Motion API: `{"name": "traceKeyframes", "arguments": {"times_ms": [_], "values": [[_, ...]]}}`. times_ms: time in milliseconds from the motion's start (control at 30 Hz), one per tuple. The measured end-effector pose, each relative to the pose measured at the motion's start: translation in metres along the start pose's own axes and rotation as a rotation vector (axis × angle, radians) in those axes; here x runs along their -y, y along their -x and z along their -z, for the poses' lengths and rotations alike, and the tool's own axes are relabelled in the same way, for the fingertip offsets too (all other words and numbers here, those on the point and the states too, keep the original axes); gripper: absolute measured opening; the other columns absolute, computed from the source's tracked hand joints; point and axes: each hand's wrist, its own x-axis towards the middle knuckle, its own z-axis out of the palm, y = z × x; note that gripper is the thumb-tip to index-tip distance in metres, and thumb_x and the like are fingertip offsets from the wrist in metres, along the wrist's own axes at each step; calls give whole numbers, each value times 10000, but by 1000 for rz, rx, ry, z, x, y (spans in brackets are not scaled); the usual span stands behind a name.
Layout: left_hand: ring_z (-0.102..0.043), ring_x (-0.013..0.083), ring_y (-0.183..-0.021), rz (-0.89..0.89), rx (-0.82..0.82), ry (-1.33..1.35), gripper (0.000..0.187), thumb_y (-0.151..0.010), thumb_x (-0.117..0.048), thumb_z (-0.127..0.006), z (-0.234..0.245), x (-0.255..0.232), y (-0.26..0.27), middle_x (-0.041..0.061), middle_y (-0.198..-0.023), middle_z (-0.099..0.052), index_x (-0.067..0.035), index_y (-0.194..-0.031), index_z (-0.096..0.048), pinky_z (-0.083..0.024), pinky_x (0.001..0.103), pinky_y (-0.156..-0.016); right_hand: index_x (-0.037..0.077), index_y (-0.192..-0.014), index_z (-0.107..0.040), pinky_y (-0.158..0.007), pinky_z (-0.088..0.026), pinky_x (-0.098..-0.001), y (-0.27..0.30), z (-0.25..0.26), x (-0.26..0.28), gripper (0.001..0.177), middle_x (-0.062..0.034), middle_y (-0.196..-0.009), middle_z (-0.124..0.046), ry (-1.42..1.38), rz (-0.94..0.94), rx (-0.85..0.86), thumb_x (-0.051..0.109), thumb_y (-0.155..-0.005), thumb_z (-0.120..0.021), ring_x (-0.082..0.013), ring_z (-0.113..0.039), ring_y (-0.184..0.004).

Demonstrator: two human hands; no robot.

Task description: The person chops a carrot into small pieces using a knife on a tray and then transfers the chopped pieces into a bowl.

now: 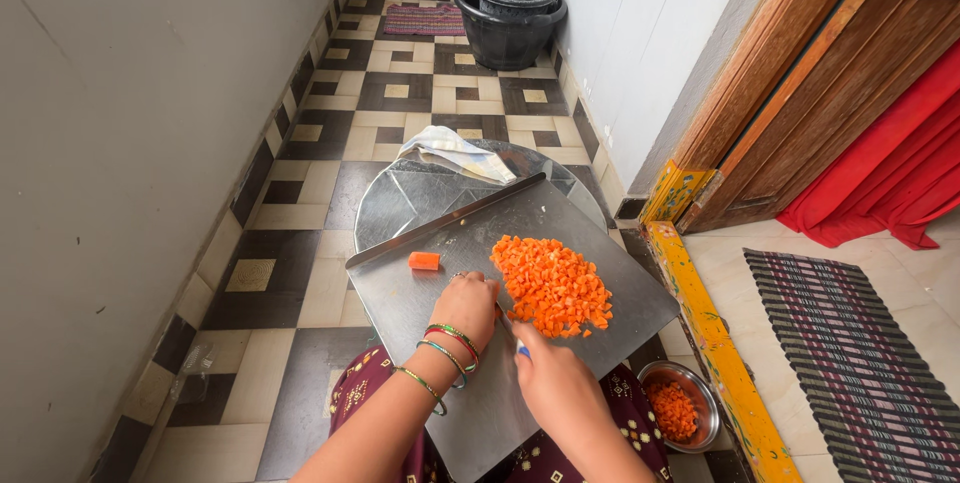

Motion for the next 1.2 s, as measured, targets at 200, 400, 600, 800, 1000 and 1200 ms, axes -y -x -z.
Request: {"name": "traceKeyframes", "arguments": {"times_ms": [200, 400, 600, 800, 1000, 1200], "values": [[-642, 352, -1047, 16, -111, -9, 137, -810, -67, -662, -6, 5, 3, 173, -999, -690, -35, -933, -715, -536, 422, -925, 248, -1327, -551, -760, -555, -554, -4, -5, 1, 377, -216, -835, -720, 17, 24, -7, 286, -953, -586, -433, -700, -845], [-636, 356, -1018, 11, -151, 17, 101, -840, -33, -619, -7, 3, 10, 174, -954, -686, -27, -896, -703, -525, 437, -915, 234, -1331, -548, -728, -546, -563, 29, 8, -11, 385, -195, -834, -724, 18, 2, 26, 262, -948, -576, -428, -695, -826], [-629, 359, -1031, -8, -152, 10, 135, -818, 0, -604, -9, 5, 10, 171, -963, -677, -33, -905, -701, -525, 432, -921, 233, -1347, -551, -732, -543, -551, 32, 13, -9, 402, -207, -821, -724, -26, 30, 26, 258, -947, -575, -423, -696, -817], [-625, 355, -1026, -8, -127, 85, 99, -787, -17, -647, -8, 12, 8, 159, -965, -674, -36, -870, -696, -525, 436, -900, 230, -1349, -548, -773, -551, -551, 11, 2, 0, 409, -212, -896, -726, -33, 3, 29, 264, -943, -590, -432, -696, -877], [-645, 343, -968, -9, -197, 212, 51, -809, -33, -654, -8, 19, 11, 113, -923, -702, -62, -817, -695, -527, 431, -876, 213, -1311, -557, -759, -548, -558, -5, -6, 2, 374, -193, -903, -739, -24, 98, -32, 254, -941, -591, -438, -696, -865], [-653, 328, -960, -2, -236, 255, 49, -822, -71, -673, -16, 26, 15, 114, -900, -707, -53, -794, -709, -523, 418, -900, 250, -1359, -521, -762, -540, -553, 27, 9, -9, 409, -197, -846, -724, 92, 6, 88, 280, -955, -578, -423, -694, -851]]}}
